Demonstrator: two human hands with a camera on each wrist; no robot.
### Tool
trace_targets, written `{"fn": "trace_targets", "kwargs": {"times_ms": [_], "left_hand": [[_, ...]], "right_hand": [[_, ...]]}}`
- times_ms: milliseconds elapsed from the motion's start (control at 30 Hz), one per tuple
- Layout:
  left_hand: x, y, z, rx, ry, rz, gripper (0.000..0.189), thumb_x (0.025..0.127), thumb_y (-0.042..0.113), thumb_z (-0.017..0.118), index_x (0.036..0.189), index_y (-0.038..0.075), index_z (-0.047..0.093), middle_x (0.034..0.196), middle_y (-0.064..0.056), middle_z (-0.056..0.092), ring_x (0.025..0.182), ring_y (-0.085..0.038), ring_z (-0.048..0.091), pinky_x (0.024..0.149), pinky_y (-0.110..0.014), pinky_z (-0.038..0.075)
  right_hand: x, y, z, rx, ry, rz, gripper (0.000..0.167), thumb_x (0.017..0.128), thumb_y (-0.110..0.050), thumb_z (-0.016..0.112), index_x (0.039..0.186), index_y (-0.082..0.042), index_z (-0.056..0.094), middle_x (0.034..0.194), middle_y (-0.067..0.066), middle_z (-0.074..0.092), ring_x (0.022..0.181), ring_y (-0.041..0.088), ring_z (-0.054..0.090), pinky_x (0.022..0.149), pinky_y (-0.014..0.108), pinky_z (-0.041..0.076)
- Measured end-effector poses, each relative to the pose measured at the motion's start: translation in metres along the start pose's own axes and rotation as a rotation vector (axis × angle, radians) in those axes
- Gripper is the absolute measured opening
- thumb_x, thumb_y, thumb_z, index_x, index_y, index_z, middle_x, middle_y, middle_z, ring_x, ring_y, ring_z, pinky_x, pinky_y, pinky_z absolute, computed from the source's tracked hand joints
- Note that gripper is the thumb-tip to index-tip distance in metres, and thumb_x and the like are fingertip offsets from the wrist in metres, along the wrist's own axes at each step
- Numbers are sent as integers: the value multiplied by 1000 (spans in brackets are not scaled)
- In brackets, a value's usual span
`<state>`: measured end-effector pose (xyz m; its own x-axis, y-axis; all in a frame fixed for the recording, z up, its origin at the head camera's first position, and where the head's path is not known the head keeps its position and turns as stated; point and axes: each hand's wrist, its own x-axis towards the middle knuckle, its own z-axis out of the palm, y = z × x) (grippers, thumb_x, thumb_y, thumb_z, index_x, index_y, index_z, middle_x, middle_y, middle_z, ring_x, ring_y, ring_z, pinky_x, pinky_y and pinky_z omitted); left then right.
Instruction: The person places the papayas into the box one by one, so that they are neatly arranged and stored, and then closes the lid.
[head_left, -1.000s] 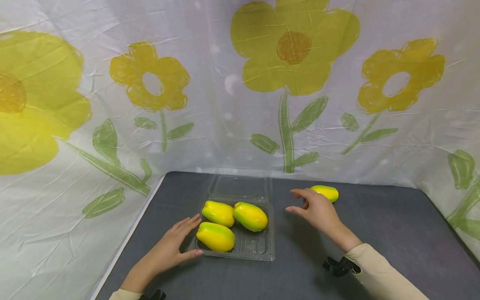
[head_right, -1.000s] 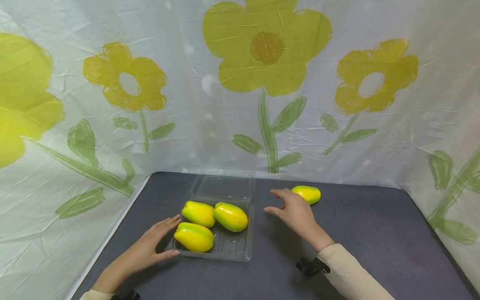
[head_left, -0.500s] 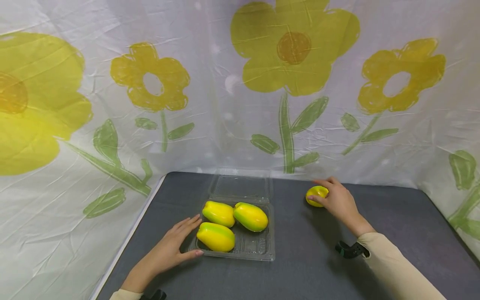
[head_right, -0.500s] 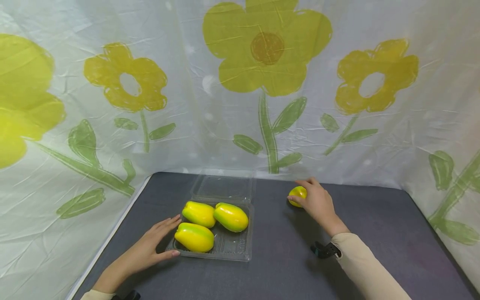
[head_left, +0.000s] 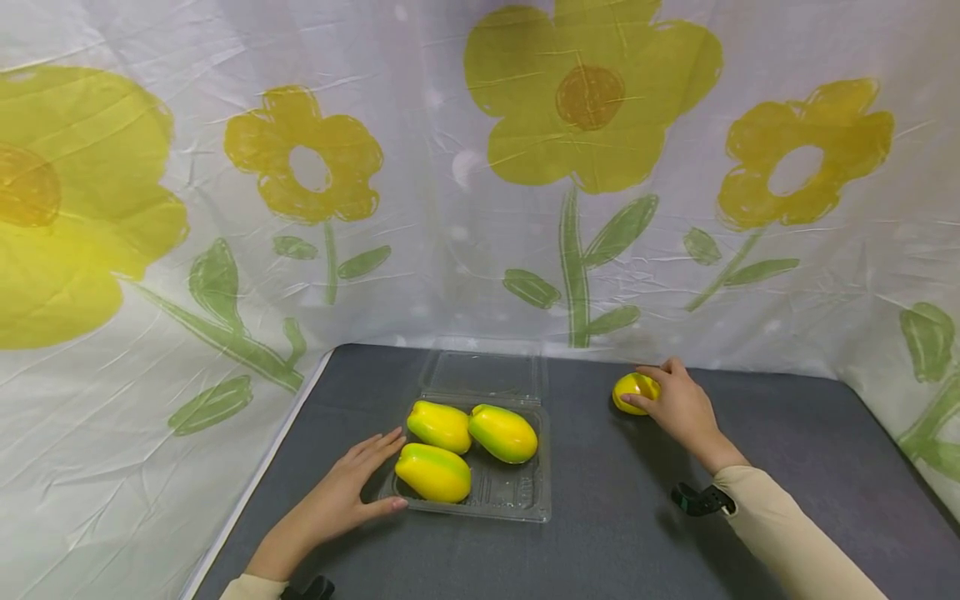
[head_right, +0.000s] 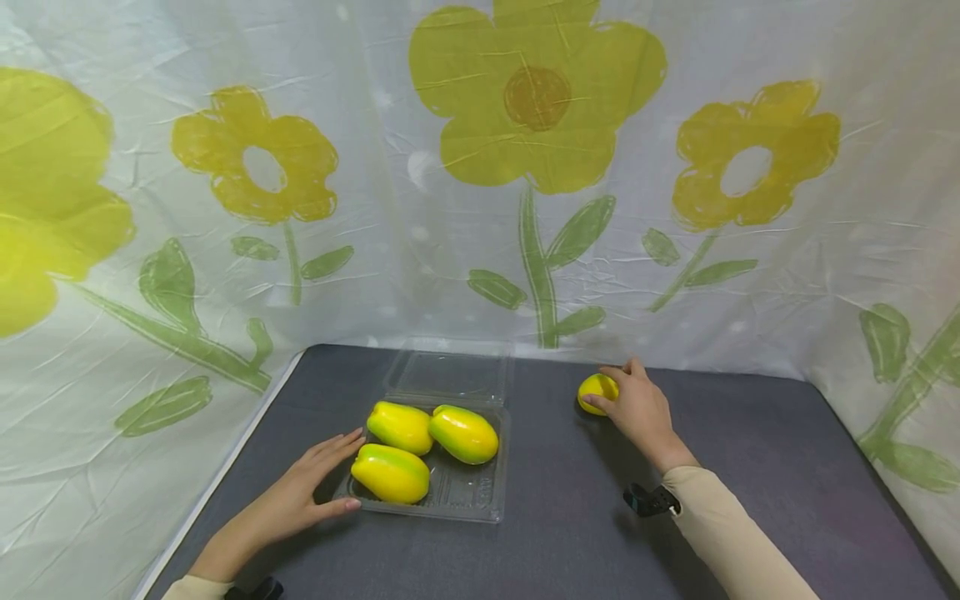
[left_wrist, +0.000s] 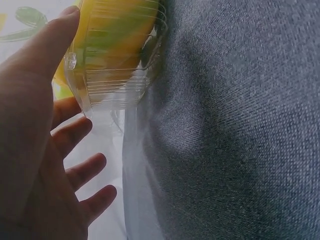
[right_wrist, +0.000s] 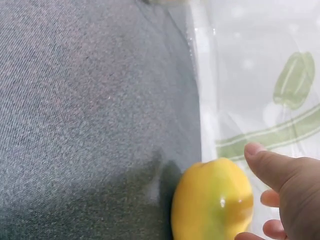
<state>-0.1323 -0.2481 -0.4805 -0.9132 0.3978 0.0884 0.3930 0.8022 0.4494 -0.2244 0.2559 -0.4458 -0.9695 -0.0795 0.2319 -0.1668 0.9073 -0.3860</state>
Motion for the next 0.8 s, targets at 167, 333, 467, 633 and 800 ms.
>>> {"fn": "trace_targets", "kwargs": {"times_ms": [167,333,467,633,800], "left_hand": [[1,-1,1,-5,4,13,89,82,67,66,154,24,36,163,0,33,147,-42,33,106,-72,34],[2,-1,1,-13,0,11,89,82,67,65,155,26,35,163,1,32,147,-42,33,106,-72,34],[2,-1,1,-15,-2,15,90,81,66,66,155,25,35,163,1,31,147,-42,32,106,-72,34],[1,-2,-1,-15,2,17,90,81,65,67,154,23,36,163,0,32,147,-41,33,106,-73,33],[2,-3,0,-10,-4,10,90,81,67,66,155,24,36,163,1,32,147,-42,33,106,-72,34]], "right_hand": [[-3,3,3,0,3,5,57,85,-38,77,129,-4,64,97,16,47,61,20,44,50,28,32],[-5,3,6,0,6,-4,56,85,-37,76,128,-3,64,98,17,48,59,19,43,50,28,31],[-6,3,7,-15,25,-19,53,86,-36,76,126,-3,66,103,20,54,63,21,50,51,30,37],[-9,3,5,-54,75,-54,47,86,-37,76,117,-3,69,114,23,64,78,32,64,60,43,52],[-12,7,4,-62,117,-71,43,84,-40,77,105,-3,70,112,20,69,65,24,60,52,33,47]]}}
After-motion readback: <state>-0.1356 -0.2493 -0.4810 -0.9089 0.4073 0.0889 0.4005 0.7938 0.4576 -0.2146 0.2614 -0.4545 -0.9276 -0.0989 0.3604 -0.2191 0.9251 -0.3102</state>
